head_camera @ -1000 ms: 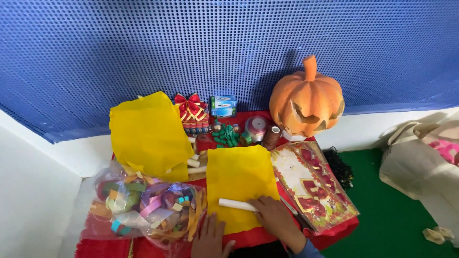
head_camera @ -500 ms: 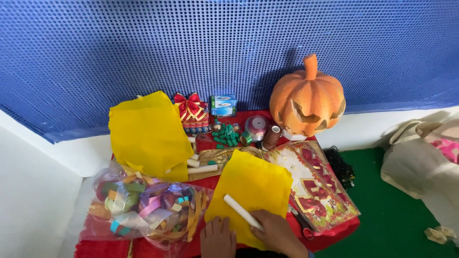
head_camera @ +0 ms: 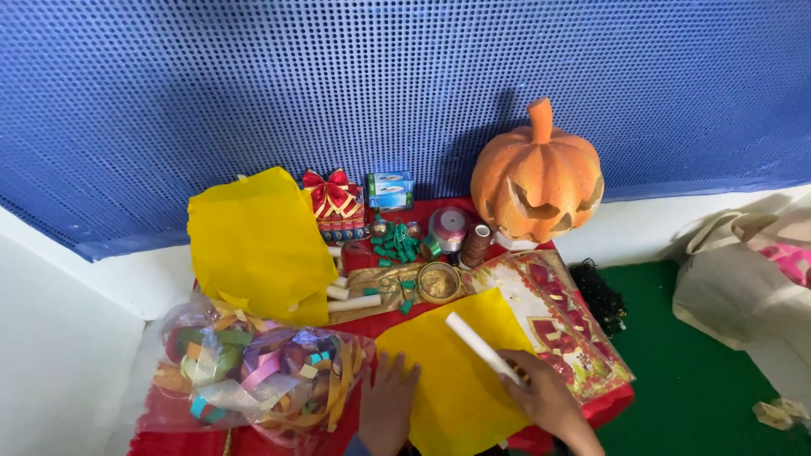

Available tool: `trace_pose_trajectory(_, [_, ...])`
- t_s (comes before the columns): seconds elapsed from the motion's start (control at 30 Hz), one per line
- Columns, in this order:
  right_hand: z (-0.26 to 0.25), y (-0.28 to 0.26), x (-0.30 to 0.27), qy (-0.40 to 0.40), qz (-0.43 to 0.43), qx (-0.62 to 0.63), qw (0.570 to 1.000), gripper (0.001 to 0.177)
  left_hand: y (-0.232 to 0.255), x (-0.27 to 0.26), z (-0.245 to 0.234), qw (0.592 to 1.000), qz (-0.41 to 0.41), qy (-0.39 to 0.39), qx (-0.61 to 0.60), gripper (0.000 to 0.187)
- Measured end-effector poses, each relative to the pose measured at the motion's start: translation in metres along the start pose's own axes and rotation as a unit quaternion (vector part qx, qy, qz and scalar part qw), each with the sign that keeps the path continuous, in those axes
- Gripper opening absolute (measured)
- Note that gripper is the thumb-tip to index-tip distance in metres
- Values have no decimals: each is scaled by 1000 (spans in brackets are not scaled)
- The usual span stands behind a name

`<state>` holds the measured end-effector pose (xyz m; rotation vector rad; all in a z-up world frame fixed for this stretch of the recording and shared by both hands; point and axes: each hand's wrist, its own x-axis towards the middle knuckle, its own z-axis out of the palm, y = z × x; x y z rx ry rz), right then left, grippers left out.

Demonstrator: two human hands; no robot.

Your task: Wrapping a white cylindrical tube with a yellow sheet of paper or thin material on a workspace.

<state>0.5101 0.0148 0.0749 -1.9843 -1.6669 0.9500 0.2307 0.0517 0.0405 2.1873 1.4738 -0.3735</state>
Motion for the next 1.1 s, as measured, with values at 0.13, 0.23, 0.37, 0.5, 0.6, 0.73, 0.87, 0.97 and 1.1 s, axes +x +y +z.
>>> trace_pose_trajectory(0.13, [-19,9,-3,30,12,-4,999,41,0,15,-23,999,21,37,18,52])
trace_pose_trajectory(0.23, [-20,4,-6,31,-12,-29,999,38,-12,44,-8,994,7,108,8,52])
trace_pose_trajectory(0.37, [-18,-11,-5,-6,18,-53,998,40,0,33,-35,997,-39,60,6,56])
trace_pose_trajectory(0.5, [-4,-8,6,3,-42,-126,991,41,4,35,-47,995,-100,22,23,55])
trace_pose_trajectory(0.6, [2,-16,11,18,-125,-139,982,41,-9,63,-22,992,-99,57,45,53])
trace_pose_trajectory(0.73, [11,-24,23,50,-207,-157,964,39,-21,86,-9,980,-91,169,55,60])
trace_pose_trajectory(0.87, [18,-29,32,21,-227,-193,954,38,-22,45,-26,953,-82,286,53,67])
trace_pose_trajectory(0.97, [29,-9,48,-4,-251,-225,942,40,-21,16,-25,944,-47,327,22,64])
trace_pose_trajectory(1.1, [34,-15,46,-7,-272,-193,943,41,-15,-16,-33,978,78,163,-104,86])
